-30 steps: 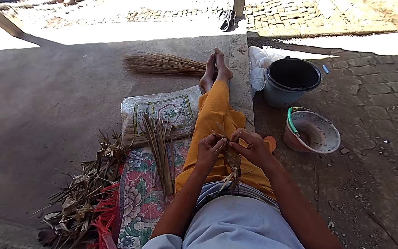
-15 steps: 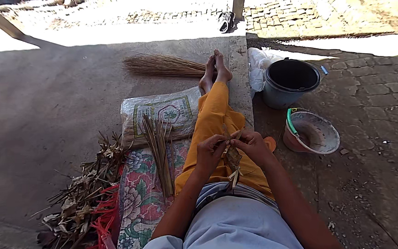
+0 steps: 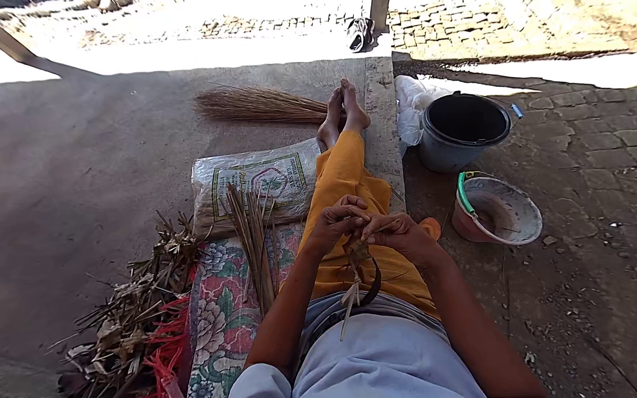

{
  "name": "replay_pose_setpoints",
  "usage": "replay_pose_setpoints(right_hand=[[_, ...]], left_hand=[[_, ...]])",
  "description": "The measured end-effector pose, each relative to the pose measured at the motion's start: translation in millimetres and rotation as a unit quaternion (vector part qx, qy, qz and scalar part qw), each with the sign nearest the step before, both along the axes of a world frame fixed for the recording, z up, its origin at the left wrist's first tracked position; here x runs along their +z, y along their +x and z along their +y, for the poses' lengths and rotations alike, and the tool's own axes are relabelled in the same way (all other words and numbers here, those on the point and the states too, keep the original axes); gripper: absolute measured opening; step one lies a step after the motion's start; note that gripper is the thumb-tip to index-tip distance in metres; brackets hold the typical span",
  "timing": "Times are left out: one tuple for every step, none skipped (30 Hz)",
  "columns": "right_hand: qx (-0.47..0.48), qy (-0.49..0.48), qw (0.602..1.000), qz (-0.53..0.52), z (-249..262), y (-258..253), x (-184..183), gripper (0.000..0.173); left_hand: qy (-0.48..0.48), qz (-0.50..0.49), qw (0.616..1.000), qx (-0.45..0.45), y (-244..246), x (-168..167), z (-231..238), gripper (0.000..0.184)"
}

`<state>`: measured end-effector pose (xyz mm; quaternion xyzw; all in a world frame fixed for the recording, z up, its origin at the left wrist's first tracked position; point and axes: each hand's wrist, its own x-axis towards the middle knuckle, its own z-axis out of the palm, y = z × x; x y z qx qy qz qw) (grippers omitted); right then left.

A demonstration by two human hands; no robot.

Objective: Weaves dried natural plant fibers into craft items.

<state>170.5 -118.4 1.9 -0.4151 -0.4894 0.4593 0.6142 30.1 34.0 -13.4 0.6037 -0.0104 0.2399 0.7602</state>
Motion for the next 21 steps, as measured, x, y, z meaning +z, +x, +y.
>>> replay_pose_setpoints(right_hand=[[-0.002, 0.005, 1.0, -0.003, 0.0, -0.4, 0.3, 0.009], [-0.013, 0.011, 1.0, -0.006, 0.5, -1.8, 0.8, 0.009], [-0.033, 0.018, 0.999, -0.006, 1.1, -4.1, 1.3, 0.009], [-0.058, 0.024, 0.998, -0.006, 1.7, -7.1, 1.8, 0.01], [-0.086, 0.03, 0.996, -0.003, 1.9, -9.5, 2.3, 0.012], [-0.115, 0.036, 0.993, -0.002, 2.3, -11.1, 2.6, 0.013], [-0.146, 0.04, 0.988, -0.005, 2.8, -11.5, 2.4, 0.014], [-0.177, 0.042, 0.983, -0.009, 3.4, -11.5, 2.5, 0.015], [-0.205, 0.04, 0.978, -0.013, 3.9, -11.3, 2.9, 0.016], [-0.23, 0.035, 0.973, -0.014, 4.3, -11.7, 4.0, 0.018], [-0.25, 0.029, 0.968, -0.016, 4.9, -12.9, 5.1, 0.019], [-0.267, 0.024, 0.963, -0.02, 5.6, -15.3, 5.7, 0.021], [-0.284, 0.02, 0.958, -0.025, 6.8, -18.4, 6.0, 0.021], [-0.298, 0.017, 0.954, -0.028, 7.9, -21.7, 6.3, 0.022], [-0.309, 0.014, 0.95, -0.031, 8.6, -24.5, 6.3, 0.022], [-0.316, 0.012, 0.948, -0.037, 9.0, -25.8, 5.8, 0.021], [-0.318, 0.008, 0.947, -0.044, 9.0, -25.5, 5.7, 0.019], [-0.316, 0.0, 0.947, -0.052, 8.5, -24.2, 6.3, 0.017], [-0.31, -0.011, 0.949, -0.061, 7.3, -22.1, 6.9, 0.015], [-0.302, -0.024, 0.951, -0.067, 5.6, -19.3, 7.0, 0.013], [-0.294, -0.038, 0.952, -0.069, 3.8, -16.1, 7.5, 0.012]], left_hand=[[0.01, -0.001, 1.0, -0.003, 1.1, 2.3, -0.5, 0.009], [0.019, 0.005, 1.0, 0.002, 1.5, 4.7, -1.3, 0.011], [0.031, 0.016, 0.999, 0.016, 1.0, 7.5, -2.5, 0.012], [0.044, 0.028, 0.998, 0.039, -0.3, 10.6, -4.9, 0.014], [0.06, 0.044, 0.995, 0.069, -1.8, 13.5, -8.1, 0.018], [0.081, 0.063, 0.99, 0.094, -4.0, 16.3, -10.9, 0.024], [0.104, 0.078, 0.986, 0.103, -7.7, 19.0, -12.5, 0.03], [0.13, 0.089, 0.982, 0.103, -11.7, 21.7, -13.6, 0.033], [0.161, 0.097, 0.977, 0.097, -15.3, 24.1, -14.9, 0.035], [0.191, 0.104, 0.972, 0.089, -17.3, 24.9, -16.4, 0.037], [0.214, 0.112, 0.967, 0.085, -17.3, 24.2, -18.4, 0.036], [0.228, 0.118, 0.962, 0.09, -15.9, 22.3, -20.9, 0.033], [0.228, 0.125, 0.96, 0.104, -13.8, 20.4, -24.2, 0.029], [0.213, 0.136, 0.96, 0.12, -11.5, 19.3, -27.9, 0.024], [0.181, 0.15, 0.963, 0.132, -9.5, 18.9, -32.3, 0.019], [0.149, 0.164, 0.965, 0.139, -8.2, 19.7, -36.3, 0.014], [0.128, 0.175, 0.965, 0.145, -7.8, 21.2, -38.6, 0.011], [0.114, 0.182, 0.965, 0.153, -8.3, 22.5, -39.1, 0.009], [0.111, 0.187, 0.963, 0.16, -9.5, 23.5, -38.1, 0.007], [0.115, 0.193, 0.961, 0.162, -11.4, 24.8, -36.3, 0.005], [0.123, 0.198, 0.959, 0.159, -13.6, 26.0, -33.5, 0.003]])
